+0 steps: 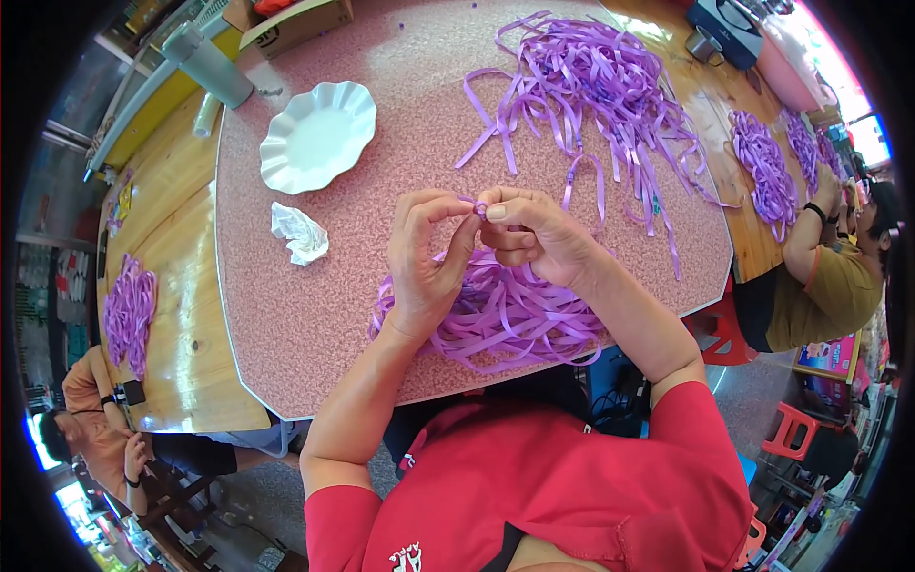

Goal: Braiding and knotting long purple ribbon strips into organized bundles at a table.

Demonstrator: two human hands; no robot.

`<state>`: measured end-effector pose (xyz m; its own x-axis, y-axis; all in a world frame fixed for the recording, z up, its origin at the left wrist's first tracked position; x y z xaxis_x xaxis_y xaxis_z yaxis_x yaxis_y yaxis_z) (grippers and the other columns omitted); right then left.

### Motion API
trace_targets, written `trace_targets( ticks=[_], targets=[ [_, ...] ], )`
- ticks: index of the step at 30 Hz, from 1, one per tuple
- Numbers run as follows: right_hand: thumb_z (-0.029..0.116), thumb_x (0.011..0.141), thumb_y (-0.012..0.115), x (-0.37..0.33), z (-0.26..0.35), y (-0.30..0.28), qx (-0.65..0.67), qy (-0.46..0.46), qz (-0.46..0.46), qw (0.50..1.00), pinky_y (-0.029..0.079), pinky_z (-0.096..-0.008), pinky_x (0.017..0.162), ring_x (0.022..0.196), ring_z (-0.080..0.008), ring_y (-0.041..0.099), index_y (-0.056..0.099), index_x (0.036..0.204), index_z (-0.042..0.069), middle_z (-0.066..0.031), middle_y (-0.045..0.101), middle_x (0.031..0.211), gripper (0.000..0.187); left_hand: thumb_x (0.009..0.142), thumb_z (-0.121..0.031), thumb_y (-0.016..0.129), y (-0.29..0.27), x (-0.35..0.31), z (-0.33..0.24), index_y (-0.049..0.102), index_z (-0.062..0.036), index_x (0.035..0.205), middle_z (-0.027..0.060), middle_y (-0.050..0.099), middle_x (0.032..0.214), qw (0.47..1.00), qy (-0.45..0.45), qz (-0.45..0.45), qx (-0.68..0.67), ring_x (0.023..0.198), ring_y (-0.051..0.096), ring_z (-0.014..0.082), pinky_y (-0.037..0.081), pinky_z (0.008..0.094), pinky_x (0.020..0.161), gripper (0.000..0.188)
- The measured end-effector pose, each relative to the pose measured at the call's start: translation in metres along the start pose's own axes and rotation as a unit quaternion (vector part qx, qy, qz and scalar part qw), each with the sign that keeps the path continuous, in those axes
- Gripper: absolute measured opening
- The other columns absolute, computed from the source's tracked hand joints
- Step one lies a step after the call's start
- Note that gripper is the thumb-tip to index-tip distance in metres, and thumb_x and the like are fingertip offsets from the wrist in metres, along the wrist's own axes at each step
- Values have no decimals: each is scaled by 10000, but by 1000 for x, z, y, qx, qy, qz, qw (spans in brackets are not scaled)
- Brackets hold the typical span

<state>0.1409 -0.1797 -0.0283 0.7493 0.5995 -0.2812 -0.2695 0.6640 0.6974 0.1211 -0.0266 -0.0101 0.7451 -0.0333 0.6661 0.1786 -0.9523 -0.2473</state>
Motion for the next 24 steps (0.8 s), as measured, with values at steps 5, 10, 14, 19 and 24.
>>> trace_targets(
  ticks=[5, 10, 14, 19, 24],
  targets=[
    [159, 935, 639, 2, -2, -1, -7, -6, 3, 1000, 251, -172, 433, 506, 2, 337, 608, 999, 80, 62, 466, 704, 106, 788, 48, 732, -1, 0, -1, 615, -51, 993, 113, 612, 963, 997, 59, 1, 45, 909, 604, 286, 490, 384, 776, 256],
    [161, 935, 643, 4, -3, -2, -25, -13, -28, 999, 254, -174, 425, 504, 0, 342, 601, 981, 80, 56, 477, 708, 102, 769, 46, 726, -1, -1, 1, 610, -63, 1008, 115, 609, 959, 997, 53, -3, 53, 907, 591, 305, 481, 406, 786, 287],
    [162, 931, 646, 3, -2, -3, -32, -18, -35, 999, 253, -176, 425, 506, -1, 344, 599, 972, 76, 56, 476, 706, 106, 766, 43, 728, 0, 2, -1, 595, -65, 997, 113, 609, 957, 996, 55, -3, 77, 904, 588, 301, 478, 405, 786, 287],
    [163, 929, 642, 3, -1, 0, -36, -19, -34, 999, 245, -180, 427, 505, 0, 340, 601, 961, 73, 62, 469, 697, 103, 781, 29, 725, -1, 1, -2, 600, -59, 1019, 112, 611, 961, 990, 89, 15, 112, 909, 588, 297, 477, 402, 787, 283],
    [165, 934, 639, 2, -1, -2, -38, -25, -29, 999, 238, -181, 427, 497, 1, 331, 612, 978, 73, 76, 451, 672, 106, 788, 26, 728, -1, 2, -1, 612, -56, 1032, 114, 612, 966, 997, 39, 4, 63, 922, 591, 292, 476, 396, 794, 283]
  ],
)
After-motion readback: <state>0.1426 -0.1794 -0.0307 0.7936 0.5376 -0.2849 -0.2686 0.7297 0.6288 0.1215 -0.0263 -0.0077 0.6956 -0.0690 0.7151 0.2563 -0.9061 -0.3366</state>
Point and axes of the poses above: each hand's wrist, its own x-axis towards the middle knuckle, its own y-axis out of the palm, z = x × y, the point moved 4 cm from there along x, towards the middle knuckle
